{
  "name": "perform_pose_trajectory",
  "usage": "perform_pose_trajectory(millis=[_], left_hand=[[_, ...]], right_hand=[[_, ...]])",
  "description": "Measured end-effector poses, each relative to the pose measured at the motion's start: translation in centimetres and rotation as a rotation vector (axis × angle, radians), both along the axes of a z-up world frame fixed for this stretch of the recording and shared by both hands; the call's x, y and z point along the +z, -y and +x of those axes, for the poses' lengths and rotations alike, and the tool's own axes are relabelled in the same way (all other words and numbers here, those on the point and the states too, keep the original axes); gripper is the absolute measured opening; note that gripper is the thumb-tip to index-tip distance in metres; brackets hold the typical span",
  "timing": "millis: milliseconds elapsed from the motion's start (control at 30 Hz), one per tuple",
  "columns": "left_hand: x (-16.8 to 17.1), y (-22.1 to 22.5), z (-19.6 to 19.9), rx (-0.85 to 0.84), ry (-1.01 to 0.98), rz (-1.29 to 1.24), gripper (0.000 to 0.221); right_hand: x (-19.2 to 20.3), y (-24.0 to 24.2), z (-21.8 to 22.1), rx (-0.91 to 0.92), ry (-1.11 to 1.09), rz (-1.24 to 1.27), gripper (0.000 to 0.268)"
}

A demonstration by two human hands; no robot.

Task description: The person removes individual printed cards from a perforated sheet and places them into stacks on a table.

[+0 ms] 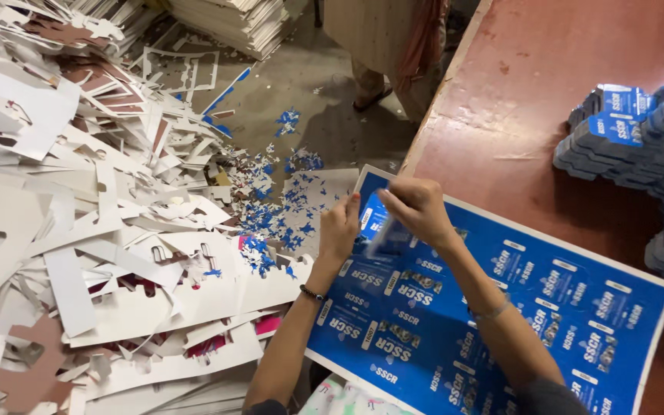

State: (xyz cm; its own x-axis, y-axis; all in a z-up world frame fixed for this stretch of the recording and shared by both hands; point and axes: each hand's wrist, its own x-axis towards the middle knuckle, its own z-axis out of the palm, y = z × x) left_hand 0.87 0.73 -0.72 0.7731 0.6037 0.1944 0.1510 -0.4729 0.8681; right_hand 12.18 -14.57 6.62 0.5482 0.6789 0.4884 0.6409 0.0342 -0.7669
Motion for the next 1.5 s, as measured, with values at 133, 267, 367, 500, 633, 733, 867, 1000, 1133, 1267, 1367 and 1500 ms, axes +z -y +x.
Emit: perform_pose_trajectory(millis=[133,267,367,500,633,733,867,1000,1133,1267,1367,1500], left_hand=[[-1.8,-0.6,1.5,-0.016,-0.102,0.121,0.054],[-3.2,-1.8,2.2,-0.053,-0.065,0.08,0.053],[-5.2,-1.5,1.7,-0.072,-0.114,-0.056,0.054],[-5.1,-1.7,2.8,-0.13,-0.131,-0.042,0.063],[-0.8,-2.4,2.0,-0.103,-0.311,0.172,0.088],[4.5,-2.4,0.8,-0.062,0.179,0.543,0.078],[7.4,2.5,1.0,-0.669,-0.309,0.099,0.09],[7.1,7.0,0.5,-0.443,-0.253,0.223,0.048],[7.1,8.9,-3.1,-0.511,-0.104,0.156,0.054],[7.7,6.7,-2.4,-0.887,0.076,-0.145,0.095],[6.4,3.9,2.8,-1.189,0.017,-0.74,0.112],[1.6,5.0,11.1,-1.202,0.175,-0.966,0.096]], right_hand=[[-0.3,-1.9,0.8,-0.13,0.324,-0.141,0.033],[-0.9,-2.0,0.1,-0.092,-0.106,0.029,0.037],[-1.4,1.7,-0.9,0.077,-0.182,0.151,0.041],[-1.3,4.2,-1.3,0.073,-0.21,0.306,0.037],[-2.9,2.2,-1.5,-0.113,-0.291,0.347,0.05],[-3.2,1.7,-0.2,-0.089,-0.343,0.32,0.052],[-2.3,3.9,1.2,0.104,-0.686,0.312,0.057],[0.4,6.4,3.8,0.009,-0.586,0.224,0.042],[0.3,7.8,5.6,-0.202,-0.039,-0.705,0.047],[-3.5,8.0,7.3,-0.164,0.004,-0.682,0.044],[-6.4,8.6,9.2,0.026,-0.126,-0.425,0.04],[-9.7,8.5,10.6,-0.077,-0.25,-0.601,0.035]])
